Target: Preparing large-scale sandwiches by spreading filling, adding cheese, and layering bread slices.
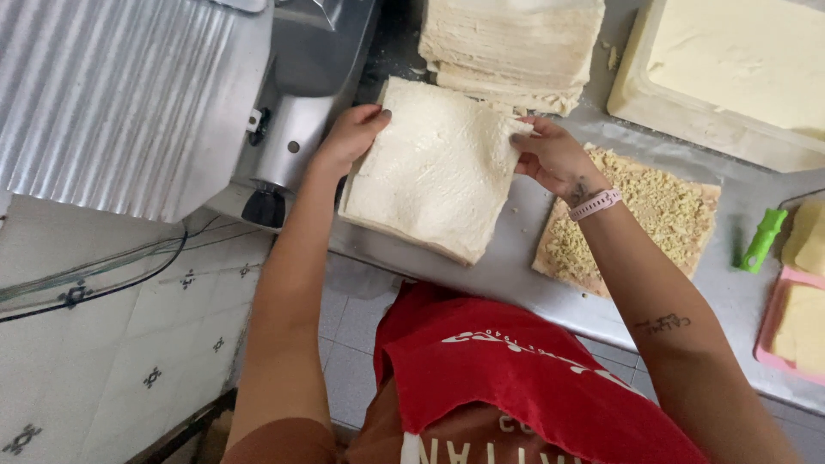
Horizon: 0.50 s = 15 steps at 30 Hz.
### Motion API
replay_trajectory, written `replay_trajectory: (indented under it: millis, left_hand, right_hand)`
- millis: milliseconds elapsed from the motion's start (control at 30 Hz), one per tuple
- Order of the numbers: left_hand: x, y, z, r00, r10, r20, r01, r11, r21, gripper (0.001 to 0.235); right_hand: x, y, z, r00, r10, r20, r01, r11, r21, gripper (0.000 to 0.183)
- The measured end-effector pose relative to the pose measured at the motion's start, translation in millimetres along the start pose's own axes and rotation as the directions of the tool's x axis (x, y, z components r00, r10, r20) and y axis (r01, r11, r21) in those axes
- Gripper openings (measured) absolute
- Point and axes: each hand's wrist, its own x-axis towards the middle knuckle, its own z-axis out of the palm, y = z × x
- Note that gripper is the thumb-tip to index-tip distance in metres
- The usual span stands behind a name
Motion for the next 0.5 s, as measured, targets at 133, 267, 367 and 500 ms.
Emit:
replay_trajectory:
  millis: [133,267,367,500]
  left_hand:
    - [-26.6,25.9,-4.8,0.997,-0.022,0.078,0.031,0.992,-0.119,0.038]
    - [-90.4,108.9,-0.8,0.980,0.067,0.188,-0.034,0.984,-0.174,0.031]
    - [-121.5,168.6,31.7,0.939,0.109,0.325,-0.091,0.993,-0.070,0.032]
    - [-122.1,211.9,103.2,0.805,0.329,0.494,-0.252,0.943,-0.218,0.033]
  right_hand:
    - [-46.4,-32.6,11.4,0.995,-0.063,0.083,0.054,0.993,0.106,0.026]
    - [-117.1,-78.0,-5.4,0.986,-0.142,0.082,0.130,0.982,0.138,0.025]
    - [-178.2,-119.4,-44.7,0.963,-0.261,0.068,0.250,0.959,0.136,0.031]
    - [-231.9,-163.2,-119.3,0.927,-0.374,0.028,0.374,0.913,-0.164,0.029]
